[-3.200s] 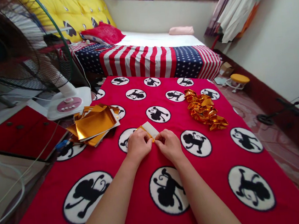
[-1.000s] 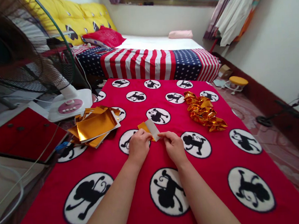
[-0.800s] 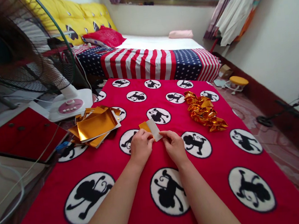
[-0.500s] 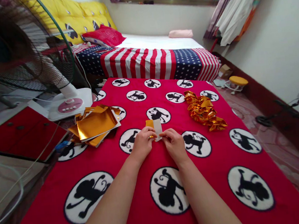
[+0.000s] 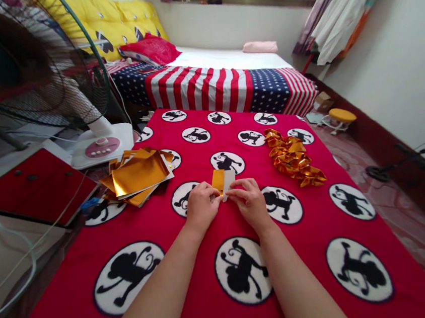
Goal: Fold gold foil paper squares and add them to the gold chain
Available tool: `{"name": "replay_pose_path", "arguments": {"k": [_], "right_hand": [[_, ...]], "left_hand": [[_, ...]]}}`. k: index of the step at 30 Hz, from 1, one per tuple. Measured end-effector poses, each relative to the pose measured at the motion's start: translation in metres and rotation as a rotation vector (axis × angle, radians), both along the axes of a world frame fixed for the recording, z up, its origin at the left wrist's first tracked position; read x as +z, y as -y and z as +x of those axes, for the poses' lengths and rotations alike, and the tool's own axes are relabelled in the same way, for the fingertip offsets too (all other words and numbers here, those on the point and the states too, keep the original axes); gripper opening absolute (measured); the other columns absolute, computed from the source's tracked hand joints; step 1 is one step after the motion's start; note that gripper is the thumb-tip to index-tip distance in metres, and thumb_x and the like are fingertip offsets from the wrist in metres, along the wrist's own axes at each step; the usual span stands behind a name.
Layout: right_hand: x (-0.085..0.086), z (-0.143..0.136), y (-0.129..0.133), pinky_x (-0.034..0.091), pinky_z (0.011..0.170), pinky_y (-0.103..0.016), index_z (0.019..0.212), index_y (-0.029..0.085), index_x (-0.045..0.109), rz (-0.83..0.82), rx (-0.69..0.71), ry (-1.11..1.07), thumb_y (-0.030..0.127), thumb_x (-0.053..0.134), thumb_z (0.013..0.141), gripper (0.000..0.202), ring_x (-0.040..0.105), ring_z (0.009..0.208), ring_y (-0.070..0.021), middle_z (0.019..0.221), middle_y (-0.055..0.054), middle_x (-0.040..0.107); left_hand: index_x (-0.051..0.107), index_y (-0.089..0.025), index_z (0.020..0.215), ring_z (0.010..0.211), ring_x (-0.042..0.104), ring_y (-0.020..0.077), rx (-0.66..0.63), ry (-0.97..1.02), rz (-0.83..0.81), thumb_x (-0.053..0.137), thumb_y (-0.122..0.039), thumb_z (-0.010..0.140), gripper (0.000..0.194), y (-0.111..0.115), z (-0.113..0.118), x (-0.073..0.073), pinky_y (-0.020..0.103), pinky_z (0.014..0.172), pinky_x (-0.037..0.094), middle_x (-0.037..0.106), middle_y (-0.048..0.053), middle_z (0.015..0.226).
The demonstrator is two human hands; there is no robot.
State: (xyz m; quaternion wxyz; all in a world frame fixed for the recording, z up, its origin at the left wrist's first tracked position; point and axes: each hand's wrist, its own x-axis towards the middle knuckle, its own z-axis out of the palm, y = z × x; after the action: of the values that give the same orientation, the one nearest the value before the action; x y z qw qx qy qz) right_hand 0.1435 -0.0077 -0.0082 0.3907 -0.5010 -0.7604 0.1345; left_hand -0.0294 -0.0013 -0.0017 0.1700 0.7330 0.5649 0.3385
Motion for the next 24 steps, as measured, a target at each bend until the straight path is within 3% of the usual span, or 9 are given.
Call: {"name": "replay_pose_path", "arguments": {"k": [8,24], "right_hand": [[0.0,-0.003,-0.003,0.045,0.077,-0.031,0.085,0.025,0.075,-0.09,-0.041,-0.036,0.019,0.065,0.086,0.012,0.057,0.085,-0.0194,0.084,-0.002,0.066],[0.0,-0.015,-0.007,0.04,0.069,-0.028,0.082,0.022,0.068,-0.139,-0.206,0.05,0.017,0.067,0.081,0.005,0.056,0.079,-0.0177,0.078,0.0,0.063]], "left_hand": [[0.072,-0.019,0.074,0.082,0.06,0.0182,0.006,-0.003,0.001,0.074,-0.018,0.075,0.002,0.001,0.002,-0.003,0.031,0.079,0.047,0.064,0.003,0.082],[0.073,-0.018,0.076,0.084,0.06,0.0188,0.001,-0.031,-0.034,0.073,-0.018,0.076,0.0,-0.001,0.002,0.0,0.032,0.08,0.047,0.065,0.004,0.083]]}}
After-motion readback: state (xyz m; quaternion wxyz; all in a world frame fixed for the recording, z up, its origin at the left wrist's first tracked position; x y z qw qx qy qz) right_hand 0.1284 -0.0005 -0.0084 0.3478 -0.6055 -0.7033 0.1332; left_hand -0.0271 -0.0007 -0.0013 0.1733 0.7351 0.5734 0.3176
